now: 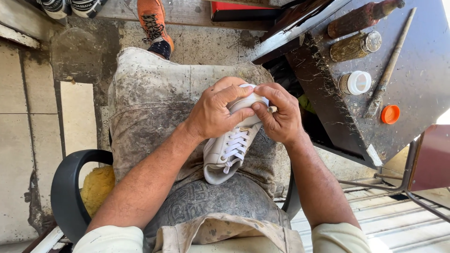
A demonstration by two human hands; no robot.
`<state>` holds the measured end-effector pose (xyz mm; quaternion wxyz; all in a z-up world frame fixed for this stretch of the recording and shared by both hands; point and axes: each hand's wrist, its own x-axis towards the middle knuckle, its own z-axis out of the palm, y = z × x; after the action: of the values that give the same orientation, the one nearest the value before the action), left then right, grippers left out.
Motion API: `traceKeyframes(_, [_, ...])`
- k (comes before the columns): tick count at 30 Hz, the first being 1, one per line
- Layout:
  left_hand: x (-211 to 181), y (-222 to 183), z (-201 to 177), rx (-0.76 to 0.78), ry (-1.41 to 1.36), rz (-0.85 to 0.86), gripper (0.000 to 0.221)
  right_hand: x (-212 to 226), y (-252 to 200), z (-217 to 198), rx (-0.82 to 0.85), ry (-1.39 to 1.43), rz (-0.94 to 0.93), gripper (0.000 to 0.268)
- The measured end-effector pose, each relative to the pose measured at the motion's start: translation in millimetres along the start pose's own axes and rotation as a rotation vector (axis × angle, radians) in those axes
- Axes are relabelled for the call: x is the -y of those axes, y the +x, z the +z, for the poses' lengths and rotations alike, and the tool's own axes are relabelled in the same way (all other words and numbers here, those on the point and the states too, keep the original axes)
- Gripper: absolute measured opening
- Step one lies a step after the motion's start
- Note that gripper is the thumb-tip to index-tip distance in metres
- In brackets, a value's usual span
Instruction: Repairing a white sneaker by applying a white substance with a brush and refining the edges with a small hand tool.
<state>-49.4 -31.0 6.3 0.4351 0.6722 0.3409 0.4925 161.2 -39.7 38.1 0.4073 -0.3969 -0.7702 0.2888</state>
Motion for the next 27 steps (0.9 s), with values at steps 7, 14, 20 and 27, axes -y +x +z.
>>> traceKeyframes(7, [17, 9, 1, 0.106, -0.069, 0.131, 0.029, -4, -14, 7, -0.147, 0.010, 0.176, 0.026])
traceKeyframes(14, [25, 3, -21, 0.034, 0.186, 0.073, 0.037, 3, -50, -87, -0.467, -0.354, 0.399, 0.025])
traceKeyframes(20, [10, -6, -37, -0.078, 0.150, 0.018, 0.038, -45, -92, -234, -0.435, -0.847, 1.126, 0.034])
traceKeyframes(27, [9, -16, -43, -0.053, 0.326, -0.005, 0.041, -152, -152, -287, -0.230, -1.453, 0.927, 0.025])
